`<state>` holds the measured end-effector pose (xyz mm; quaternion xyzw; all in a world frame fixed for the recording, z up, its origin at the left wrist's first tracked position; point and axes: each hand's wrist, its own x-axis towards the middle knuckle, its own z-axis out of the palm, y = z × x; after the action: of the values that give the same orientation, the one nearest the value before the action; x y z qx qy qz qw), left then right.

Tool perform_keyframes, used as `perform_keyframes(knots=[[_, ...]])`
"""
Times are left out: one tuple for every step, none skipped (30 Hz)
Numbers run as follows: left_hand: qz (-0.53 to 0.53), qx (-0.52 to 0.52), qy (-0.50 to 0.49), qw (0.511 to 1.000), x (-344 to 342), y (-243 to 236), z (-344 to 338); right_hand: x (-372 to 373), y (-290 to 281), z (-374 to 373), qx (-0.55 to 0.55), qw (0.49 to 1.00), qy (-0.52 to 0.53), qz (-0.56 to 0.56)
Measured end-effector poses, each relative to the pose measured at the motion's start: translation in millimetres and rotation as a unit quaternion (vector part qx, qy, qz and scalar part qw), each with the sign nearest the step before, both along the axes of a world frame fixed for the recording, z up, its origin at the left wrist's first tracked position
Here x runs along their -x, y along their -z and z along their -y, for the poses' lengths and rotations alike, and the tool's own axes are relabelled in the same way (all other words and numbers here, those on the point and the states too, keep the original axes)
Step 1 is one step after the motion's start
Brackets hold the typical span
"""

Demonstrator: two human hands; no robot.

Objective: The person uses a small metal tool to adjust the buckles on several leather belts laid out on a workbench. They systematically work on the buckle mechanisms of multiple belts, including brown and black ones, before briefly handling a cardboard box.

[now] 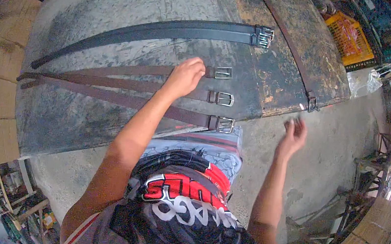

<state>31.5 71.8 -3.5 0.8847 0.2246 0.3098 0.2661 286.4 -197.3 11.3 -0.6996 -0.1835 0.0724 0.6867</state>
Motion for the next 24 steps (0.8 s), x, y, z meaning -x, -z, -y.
perform_keyframes(knots=[[0.008, 0.019, -0.010, 1.000, -1.1, 1.5, -2.0, 21.5, -19.6, -30.2, 0.011, 0.999, -0.029, 0.028], [0.016, 0.038, -0.019, 0.999, -2.3, 1.7, -3.6, 31.8, -21.6, -52.0, -0.015, 0.996, -0.086, 0.027], [0.001, 0.037, -0.027, 0.999, -3.3, 0.2, -4.8, 41.2, -15.6, -75.3, -0.062, 0.990, -0.125, 0.010], [-0.014, 0.038, -0.036, 0.999, -3.6, -0.3, -5.4, 58.3, -19.1, -97.4, -0.059, 0.986, -0.153, 0.017], [-0.029, 0.038, -0.048, 0.998, -2.4, -1.7, -6.2, 75.1, -23.8, -119.8, -0.056, 0.981, -0.183, 0.023], [-0.028, 0.041, -0.045, 0.998, -3.7, -2.7, -7.3, 82.9, -14.3, -139.8, -0.079, 0.978, -0.191, 0.037], [-0.028, 0.045, -0.044, 0.998, -3.8, -2.2, -7.8, 89.2, -7.2, -153.7, -0.067, 0.976, -0.205, 0.035], [-0.027, 0.049, -0.040, 0.998, -5.6, -1.9, -8.4, 89.8, 8.6, -167.3, -0.072, 0.972, -0.223, -0.005], [-0.020, 0.050, -0.041, 0.998, -4.9, -1.3, -7.7, 94.4, 14.3, -175.6, -0.064, 0.970, -0.235, 0.005], [-0.012, 0.051, -0.041, 0.998, -4.6, -1.1, -7.3, 96.8, 17.4, -180.5, -0.056, 0.967, -0.246, 0.015], [-0.005, 0.052, -0.041, 0.998, -4.8, -1.4, -7.9, 96.4, 17.7, -180.6, -0.033, 0.966, -0.256, 0.007], [-0.002, 0.061, -0.047, 0.997, -4.5, -0.3, -7.5, 96.8, 18.3, -177.6, -0.007, 0.964, -0.266, -0.003], [0.001, 0.071, -0.054, 0.996, -4.7, 0.3, -7.8, 97.1, 18.1, -175.6, 0.018, 0.961, -0.275, -0.013], [0.004, 0.080, -0.059, 0.995, -5.1, 0.3, -8.2, 99.4, 17.4, -176.2, 0.018, 0.958, -0.287, 0.012], [0.003, 0.087, -0.059, 0.994, -5.6, -0.4, -8.1, 103.2, 16.1, -176.3, 0.018, 0.954, -0.296, 0.037], [0.001, 0.094, -0.058, 0.994, -5.5, -1.6, -8.4, 104.6, 16.6, -175.7, 0.019, 0.950, -0.305, 0.061], [0.000, 0.101, -0.057, 0.993, -5.6, -1.8, -8.3, 100.6, 22.1, -175.0, 0.063, 0.944, -0.307, 0.102], [0.003, 0.101, -0.056, 0.993, -5.0, -1.6, -9.0, 100.4, 22.3, -175.4, 0.072, 0.943, -0.306, 0.114], [0.006, 0.101, -0.056, 0.993, -4.5, -1.2, -9.1, 100.9, 21.1, -175.6, 0.081, 0.941, -0.305, 0.126], [0.009, 0.100, -0.056, 0.993, -4.4, -0.4, -8.7, 101.3, 20.0, -175.5, 0.090, 0.938, -0.304, 0.139], [0.009, 0.101, -0.056, 0.993, -4.6, -0.1, -9.1, 101.6, 18.8, -175.9, 0.097, 0.938, -0.301, 0.143], [0.009, 0.102, -0.056, 0.993, -4.8, 0.5, -9.3, 102.0, 17.8, -175.8, 0.105, 0.937, -0.299, 0.147], [0.009, 0.104, -0.056, 0.993, -5.0, 0.9, -9.3, 102.0, 17.2, -175.9, 0.113, 0.936, -0.297, 0.150], [0.009, 0.107, -0.056, 0.993, -5.0, 0.5, -9.6, 101.7, 16.9, -176.2, 0.115, 0.935, -0.299, 0.155]])
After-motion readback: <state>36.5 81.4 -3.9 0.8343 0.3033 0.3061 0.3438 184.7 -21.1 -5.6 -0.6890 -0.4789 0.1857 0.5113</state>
